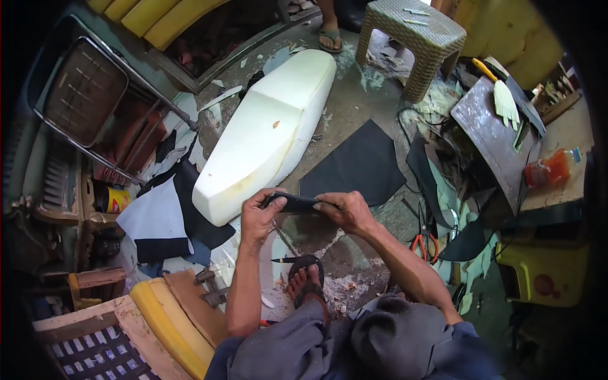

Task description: The person fits a black vinyl cover over a white foam seat base, smoothing the material and trimming excess with scissors. They repeatedly adjust the fabric to align with the seat contours and cut away surplus material to achieve a snug fit.

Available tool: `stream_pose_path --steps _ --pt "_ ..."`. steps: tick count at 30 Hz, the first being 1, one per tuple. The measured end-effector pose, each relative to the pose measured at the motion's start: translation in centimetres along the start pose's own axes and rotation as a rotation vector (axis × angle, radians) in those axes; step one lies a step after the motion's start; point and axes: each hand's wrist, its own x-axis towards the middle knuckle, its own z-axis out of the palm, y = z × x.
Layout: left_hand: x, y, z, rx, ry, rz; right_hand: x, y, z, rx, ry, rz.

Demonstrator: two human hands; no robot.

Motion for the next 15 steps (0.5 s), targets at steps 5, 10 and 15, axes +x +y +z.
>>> stream_pose_path --steps 5,10,15 --pt "-0.7 -2.0 2.9 -0.175 0.072 0.029 -3.2 0.4 -1.2 0.044 0.115 0.039" --pt "-1.5 0.5 5.3 -0.136 0.057 0.069 -13.9 7.9 -4.6 -0.634 0.466 0.315" --pt "-2.0 -0.1 5.8 -0.217 0.009 0.003 -23.9 14.5 -5.5 -0.766 0.283 0.695"
